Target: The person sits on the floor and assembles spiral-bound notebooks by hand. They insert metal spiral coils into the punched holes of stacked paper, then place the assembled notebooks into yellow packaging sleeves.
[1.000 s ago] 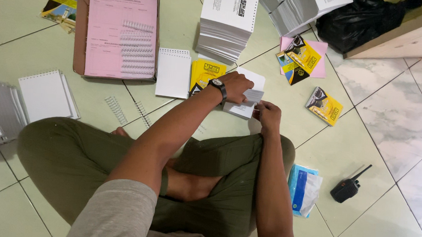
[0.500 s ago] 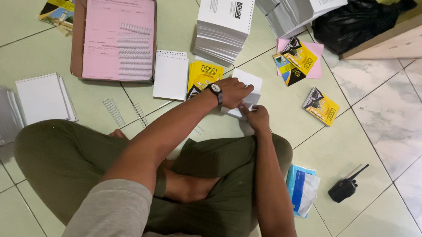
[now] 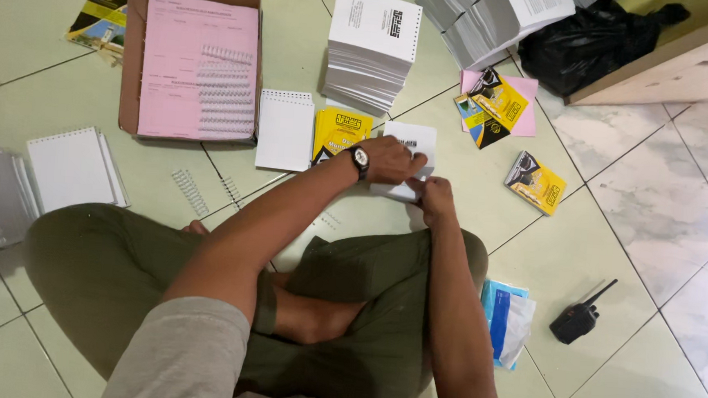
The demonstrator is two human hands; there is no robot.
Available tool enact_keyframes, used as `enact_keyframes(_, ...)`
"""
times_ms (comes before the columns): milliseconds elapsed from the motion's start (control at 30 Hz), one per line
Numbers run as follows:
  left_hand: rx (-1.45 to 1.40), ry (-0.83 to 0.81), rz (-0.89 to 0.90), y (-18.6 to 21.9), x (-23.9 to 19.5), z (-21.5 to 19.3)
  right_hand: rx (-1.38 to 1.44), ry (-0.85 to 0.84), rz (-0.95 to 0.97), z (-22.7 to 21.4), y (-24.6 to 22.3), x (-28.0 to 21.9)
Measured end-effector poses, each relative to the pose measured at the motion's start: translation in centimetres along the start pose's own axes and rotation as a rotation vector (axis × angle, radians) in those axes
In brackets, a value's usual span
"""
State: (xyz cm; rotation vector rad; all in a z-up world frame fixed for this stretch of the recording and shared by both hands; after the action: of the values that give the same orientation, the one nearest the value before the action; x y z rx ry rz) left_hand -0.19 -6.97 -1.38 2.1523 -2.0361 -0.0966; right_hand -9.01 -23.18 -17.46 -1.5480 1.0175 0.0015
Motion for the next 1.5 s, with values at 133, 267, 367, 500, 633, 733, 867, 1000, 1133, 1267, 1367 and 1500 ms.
enact_keyframes(133, 0.037, 0.097, -0.071, -0.8, 0.7, -2.0, 0.053, -0.01, -0.048, -1.5, -4.4, -4.1)
enact_keyframes(267, 0.233, 0.472, -0.132, -0.3, 0.1, -6.9, -0.117, 0.123, -0.052, -5.3, -4.0, -2.3)
enact_keyframes(367, 0.255, 0.67, -0.142, 2.8, -1.9, -11.6, -0.197, 0.22, -0.07, -6.7, -2.4, 0.0)
enact_keyframes(500, 0.131, 0.737, -0.197, 6.0, -6.5, -15.1, -0.47, 0.415, -0.084, -7.3, -0.8, 0.6)
enact_keyframes(633, 0.031, 0.688, -0.333, 5.3, -11.9, -14.3, -0.718, 0.484, -0.223, -2.9, -8.4, -9.7)
enact_keyframes(733, 0.081, 0.708, -0.459, 6.0, -16.4, -16.9, -0.576, 0.012, -0.447, 4.3, -7.5, -14.1)
enact_keyframes(867, 0.106, 0.763, -0.529, 8.1, -21.5, -19.4, -0.942, -0.394, -0.351, 15.4, -4.4, -21.5)
enact_keyframes(1000, 0.144, 0.791, -0.562, 10.2, -25.6, -20.8, -1.156, -0.414, -0.542, 24.2, 0.4, -19.8)
enact_keyframes(1133, 0.24, 0.777, -0.569, 12.9, -28.0, -21.5, -0.934, -0.365, -0.506, 24.1, 0.5, -19.8)
enact_keyframes(1267, 0.416, 0.684, -0.453, 13.3, -27.7, -18.8, -0.459, -0.27, -0.363, 21.5, 1.1, -18.7)
enact_keyframes(1367, 0.481, 0.66, -0.277, 13.6, -25.2, -15.0, 0.256, -0.513, -0.076, 15.3, -0.8, -21.6)
enact_keyframes(1500, 0.335, 0.64, 0.07, 15.2, -21.4, -9.3, 0.627, -0.677, 0.144, 8.5, -8.3, -29.6)
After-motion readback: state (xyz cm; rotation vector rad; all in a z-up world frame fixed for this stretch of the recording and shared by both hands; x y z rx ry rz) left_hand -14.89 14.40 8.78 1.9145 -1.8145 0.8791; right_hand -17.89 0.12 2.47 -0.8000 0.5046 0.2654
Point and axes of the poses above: each hand's wrist, its own x-axis towards the middle knuckle, its own z-axis out of the palm, y = z × x, the point moved 6 cm from there along x, towards the middle knuckle, and after that the axes turned 4 degrees about -x, right-handed, at the moved point
